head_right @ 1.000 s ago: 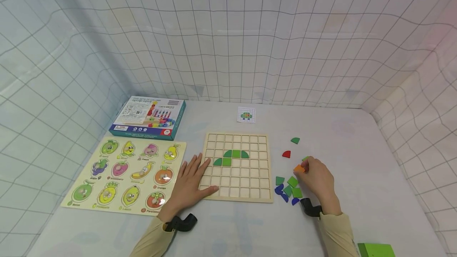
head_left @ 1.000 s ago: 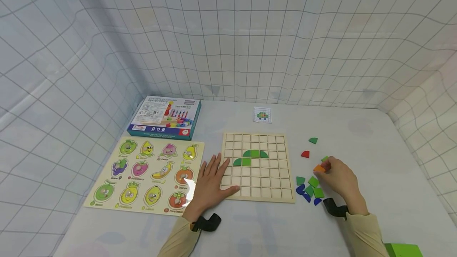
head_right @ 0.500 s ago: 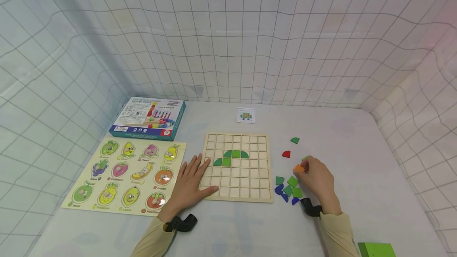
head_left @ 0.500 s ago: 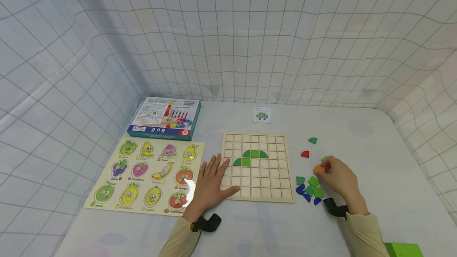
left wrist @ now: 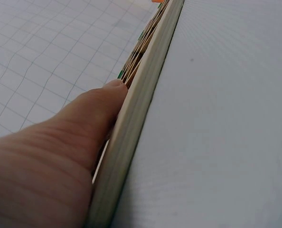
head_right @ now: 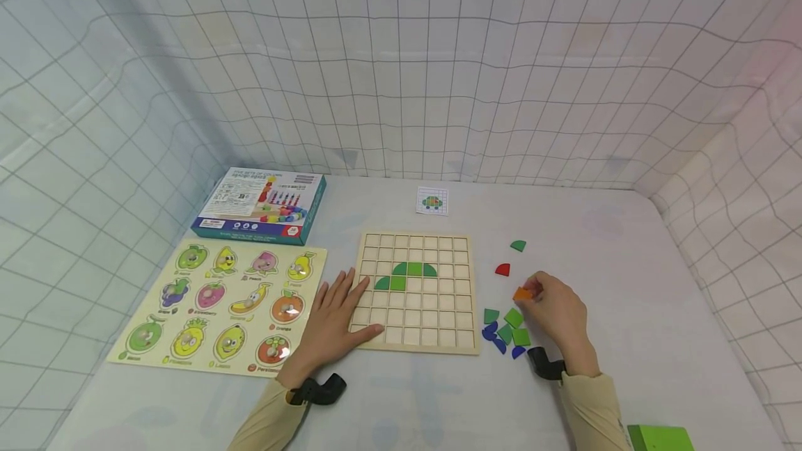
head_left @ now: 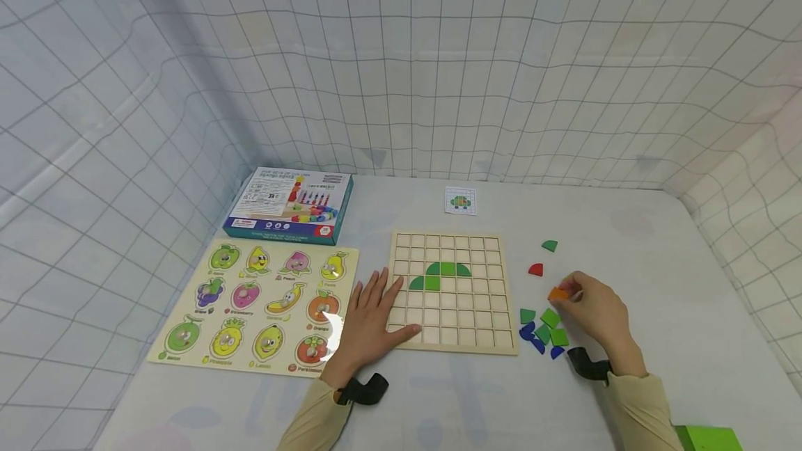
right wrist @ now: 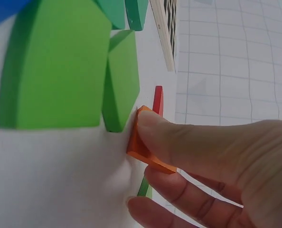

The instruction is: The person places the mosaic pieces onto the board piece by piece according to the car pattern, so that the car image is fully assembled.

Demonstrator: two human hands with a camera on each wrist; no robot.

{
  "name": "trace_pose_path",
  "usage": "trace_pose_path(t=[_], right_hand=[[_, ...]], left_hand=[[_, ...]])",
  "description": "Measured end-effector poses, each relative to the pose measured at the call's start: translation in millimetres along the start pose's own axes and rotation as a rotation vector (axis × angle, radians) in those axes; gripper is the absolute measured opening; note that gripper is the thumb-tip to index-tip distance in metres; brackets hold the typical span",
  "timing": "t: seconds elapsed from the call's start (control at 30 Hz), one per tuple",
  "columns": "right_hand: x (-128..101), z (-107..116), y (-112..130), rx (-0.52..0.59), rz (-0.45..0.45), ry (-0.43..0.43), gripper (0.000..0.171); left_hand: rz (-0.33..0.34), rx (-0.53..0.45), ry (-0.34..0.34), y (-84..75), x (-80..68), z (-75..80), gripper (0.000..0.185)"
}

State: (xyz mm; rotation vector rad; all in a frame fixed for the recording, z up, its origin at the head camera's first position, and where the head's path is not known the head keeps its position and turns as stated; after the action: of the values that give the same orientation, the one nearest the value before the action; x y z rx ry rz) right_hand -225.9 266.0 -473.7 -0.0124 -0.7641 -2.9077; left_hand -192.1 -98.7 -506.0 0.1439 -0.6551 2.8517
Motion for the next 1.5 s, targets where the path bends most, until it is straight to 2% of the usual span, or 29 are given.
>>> trace_pose_path(t=[0.43, 0.77, 1.13, 1.5], right_hand=[[0, 0, 7, 0.005, 0.064, -0.046, 0.022], [2, -5, 14, 0.053, 0.087, -0.085, 0.018], [4, -12, 50, 0.141, 0.313, -0.171, 0.019], [18, -29, 78, 0.216, 0.385, -0.095, 0.018]], left_hand=[[0.004, 0.002, 0.002, 0.5, 0.5, -0.1, 0.088], [0.003, -0.007, 0.0, -0.1, 0.3, 0.5, 0.086], [0.012, 0.006, 0.013, -0.9, 0.6, 1.6, 0.087], [0.009, 0.001, 0.013, -1.8, 0.5, 2.3, 0.087]])
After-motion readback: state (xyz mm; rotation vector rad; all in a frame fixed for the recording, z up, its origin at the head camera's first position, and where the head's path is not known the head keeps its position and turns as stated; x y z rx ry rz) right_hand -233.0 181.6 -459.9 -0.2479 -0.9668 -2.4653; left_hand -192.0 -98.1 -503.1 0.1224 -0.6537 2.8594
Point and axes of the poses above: each hand's wrist, its own x-axis towards the middle knuckle, its own z-axis out of the back of the hand, y = z × x, the point moved 7 cm from there along x, towards the middle knuckle, and after that the axes turned 8 degrees about z, right-handed, at the moved point
